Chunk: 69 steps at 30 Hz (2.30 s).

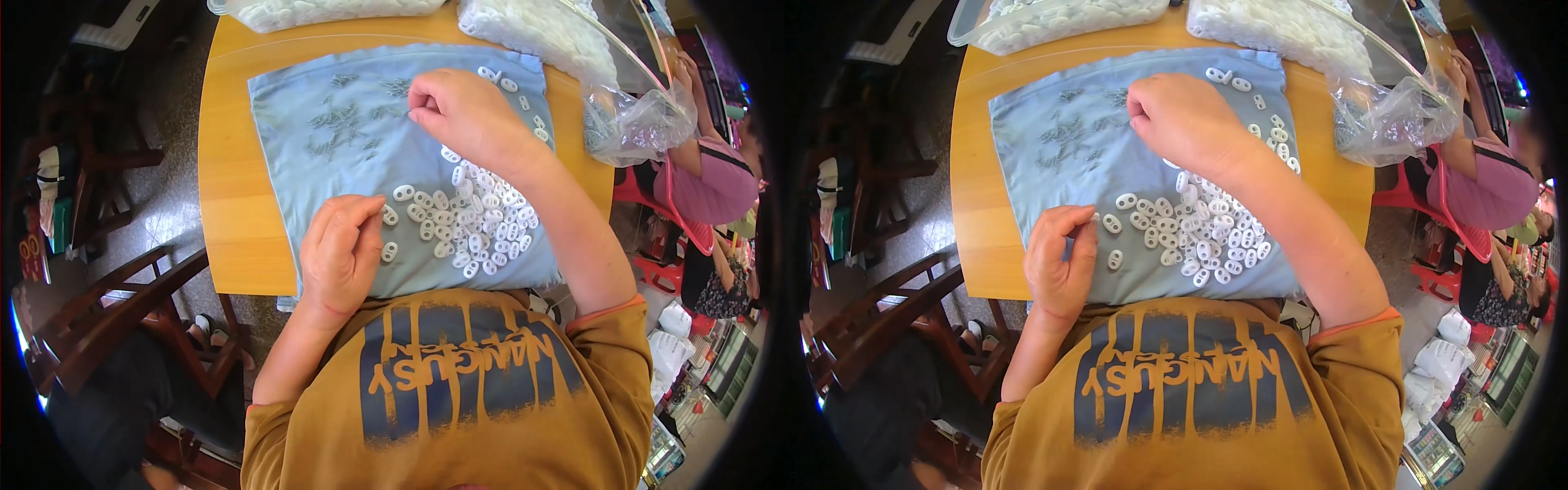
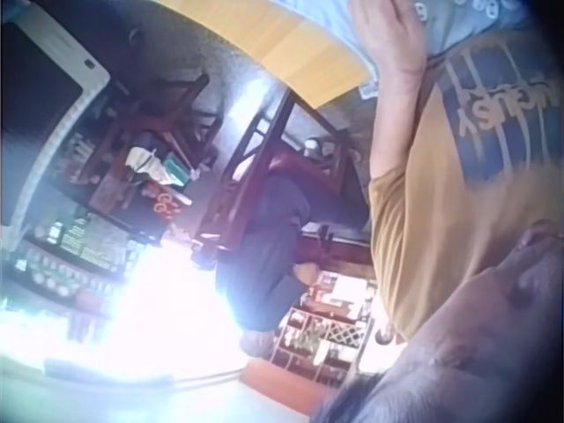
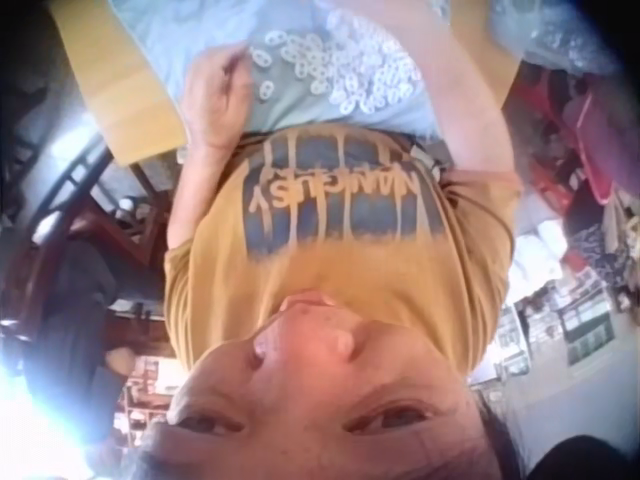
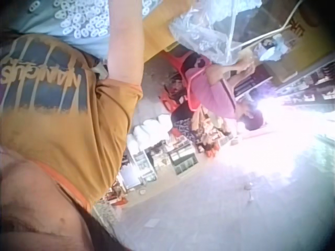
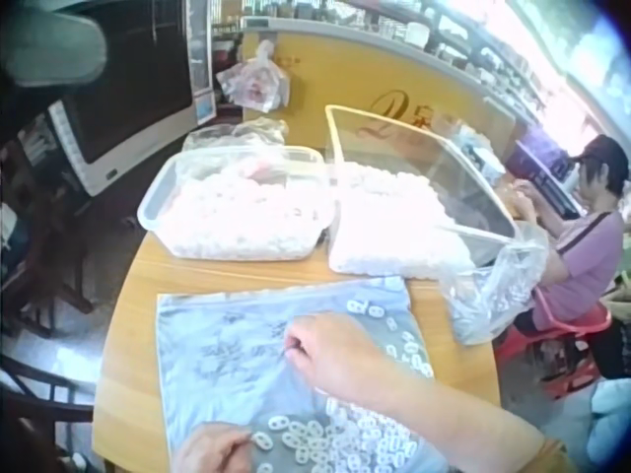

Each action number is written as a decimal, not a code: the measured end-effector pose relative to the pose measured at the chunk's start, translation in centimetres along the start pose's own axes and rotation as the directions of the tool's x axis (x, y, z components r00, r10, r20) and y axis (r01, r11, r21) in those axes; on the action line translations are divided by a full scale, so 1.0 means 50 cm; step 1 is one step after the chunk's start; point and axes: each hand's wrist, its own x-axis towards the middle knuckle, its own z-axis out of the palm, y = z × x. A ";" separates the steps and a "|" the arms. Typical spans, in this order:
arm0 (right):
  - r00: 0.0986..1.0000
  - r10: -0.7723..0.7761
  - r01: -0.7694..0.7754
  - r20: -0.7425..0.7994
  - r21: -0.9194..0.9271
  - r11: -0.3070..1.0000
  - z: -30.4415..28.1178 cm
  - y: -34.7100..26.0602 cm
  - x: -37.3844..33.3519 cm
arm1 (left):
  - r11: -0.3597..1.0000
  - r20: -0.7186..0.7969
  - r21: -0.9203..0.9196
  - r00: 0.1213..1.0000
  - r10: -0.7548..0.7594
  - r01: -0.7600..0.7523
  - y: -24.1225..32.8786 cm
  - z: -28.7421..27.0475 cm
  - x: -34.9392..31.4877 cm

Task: The person assembles plastic curtain sliders by picking up small metal pins and inserting them into holes in the white plastic sliders one at a time.

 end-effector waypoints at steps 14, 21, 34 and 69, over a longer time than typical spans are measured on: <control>0.993 0.107 -0.080 -0.053 0.366 0.927 -0.014 -0.035 -0.044 | 0.994 -0.051 -0.064 0.994 -0.093 0.090 0.010 -0.007 0.052; 0.993 0.116 -0.064 -0.014 0.764 0.642 -0.026 -0.075 -0.082 | 0.939 -0.036 -0.282 0.976 -0.217 0.198 0.029 -0.002 0.081; 0.999 -0.020 0.040 -0.038 0.686 0.727 -0.054 -0.102 -0.116 | 0.733 0.219 -0.569 0.928 -0.302 0.373 0.058 -0.023 0.089; 0.942 0.224 -0.276 0.248 0.955 0.106 -0.043 -0.069 -0.218 | 0.883 0.119 -0.392 0.966 -0.231 0.260 0.094 0.045 0.058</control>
